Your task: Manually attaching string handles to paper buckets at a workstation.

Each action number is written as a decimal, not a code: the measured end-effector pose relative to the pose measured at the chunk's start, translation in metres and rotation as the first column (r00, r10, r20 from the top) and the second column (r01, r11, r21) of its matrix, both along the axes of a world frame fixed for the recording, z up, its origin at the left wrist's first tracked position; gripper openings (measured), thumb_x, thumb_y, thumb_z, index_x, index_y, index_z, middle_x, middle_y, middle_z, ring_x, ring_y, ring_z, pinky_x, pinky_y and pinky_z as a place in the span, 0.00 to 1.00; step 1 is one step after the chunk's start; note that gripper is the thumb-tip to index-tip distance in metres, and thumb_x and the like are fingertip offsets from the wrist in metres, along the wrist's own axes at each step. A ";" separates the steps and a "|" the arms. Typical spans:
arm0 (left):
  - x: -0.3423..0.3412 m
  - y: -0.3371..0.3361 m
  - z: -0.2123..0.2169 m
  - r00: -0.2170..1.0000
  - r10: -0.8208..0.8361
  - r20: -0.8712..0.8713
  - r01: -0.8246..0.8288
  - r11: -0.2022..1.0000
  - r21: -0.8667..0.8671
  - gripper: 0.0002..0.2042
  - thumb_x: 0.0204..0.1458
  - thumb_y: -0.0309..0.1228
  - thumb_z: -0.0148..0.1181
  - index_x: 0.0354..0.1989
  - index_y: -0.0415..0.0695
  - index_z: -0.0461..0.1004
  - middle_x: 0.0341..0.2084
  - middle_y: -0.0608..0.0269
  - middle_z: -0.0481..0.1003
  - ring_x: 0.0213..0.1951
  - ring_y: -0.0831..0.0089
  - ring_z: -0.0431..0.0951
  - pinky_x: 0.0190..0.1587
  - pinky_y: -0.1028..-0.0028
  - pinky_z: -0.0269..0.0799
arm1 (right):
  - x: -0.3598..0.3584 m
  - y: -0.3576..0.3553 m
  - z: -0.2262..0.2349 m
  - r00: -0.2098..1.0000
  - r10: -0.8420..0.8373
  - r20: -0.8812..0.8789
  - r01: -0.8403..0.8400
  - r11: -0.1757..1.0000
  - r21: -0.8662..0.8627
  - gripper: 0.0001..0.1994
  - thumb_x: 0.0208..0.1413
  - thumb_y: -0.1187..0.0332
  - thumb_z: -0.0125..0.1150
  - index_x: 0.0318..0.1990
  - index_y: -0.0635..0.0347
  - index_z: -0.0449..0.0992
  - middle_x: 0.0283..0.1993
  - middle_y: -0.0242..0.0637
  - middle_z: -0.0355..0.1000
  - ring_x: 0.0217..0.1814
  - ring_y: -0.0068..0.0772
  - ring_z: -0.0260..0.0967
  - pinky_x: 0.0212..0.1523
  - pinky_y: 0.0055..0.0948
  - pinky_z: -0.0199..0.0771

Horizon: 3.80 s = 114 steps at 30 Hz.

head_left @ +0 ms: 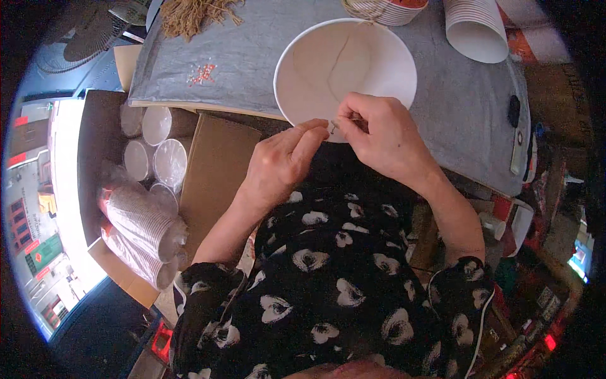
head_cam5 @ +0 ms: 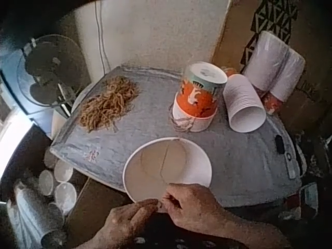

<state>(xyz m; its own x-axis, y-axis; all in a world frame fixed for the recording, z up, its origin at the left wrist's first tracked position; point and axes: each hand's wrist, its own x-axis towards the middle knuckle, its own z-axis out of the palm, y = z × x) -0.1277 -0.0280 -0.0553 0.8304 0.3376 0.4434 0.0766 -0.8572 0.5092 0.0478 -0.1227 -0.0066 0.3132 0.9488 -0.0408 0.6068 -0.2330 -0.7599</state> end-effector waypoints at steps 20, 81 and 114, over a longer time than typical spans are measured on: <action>0.009 0.010 0.020 0.999 -0.002 -0.045 0.007 0.994 0.109 0.13 0.47 0.21 0.57 0.42 0.44 0.77 0.40 0.63 0.78 0.34 0.63 0.82 0.34 0.68 0.80 | 0.017 0.004 0.006 0.948 0.207 0.240 -0.206 0.978 -0.031 0.06 0.53 0.72 0.59 0.34 0.64 0.79 0.34 0.46 0.73 0.38 0.50 0.73 0.39 0.41 0.72; 0.088 0.040 0.044 0.980 -0.178 -0.084 0.041 0.601 -0.798 0.13 0.55 0.28 0.66 0.48 0.39 0.77 0.35 0.62 0.81 0.27 0.79 0.80 0.27 0.81 0.75 | 0.008 -0.024 -0.051 0.782 -0.335 -0.525 0.477 0.864 0.160 0.12 0.60 0.65 0.61 0.43 0.65 0.81 0.33 0.31 0.78 0.33 0.19 0.71 0.34 0.22 0.71; 0.099 0.037 0.042 0.995 -0.098 -0.036 0.028 0.578 -0.815 0.11 0.53 0.24 0.66 0.44 0.34 0.78 0.34 0.57 0.81 0.32 0.79 0.80 0.29 0.79 0.78 | 0.011 -0.004 -0.072 0.732 -0.622 0.277 0.359 0.698 0.619 0.13 0.39 0.75 0.73 0.33 0.58 0.77 0.29 0.33 0.70 0.33 0.37 0.70 0.36 0.36 0.67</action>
<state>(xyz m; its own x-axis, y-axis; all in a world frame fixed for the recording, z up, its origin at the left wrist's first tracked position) -0.0284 0.0086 -0.0130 0.8797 0.4731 -0.0487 0.1035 -0.0906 0.9905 0.0587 -0.1267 -0.0782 0.5939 0.4821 0.6442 0.8003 -0.2719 -0.5344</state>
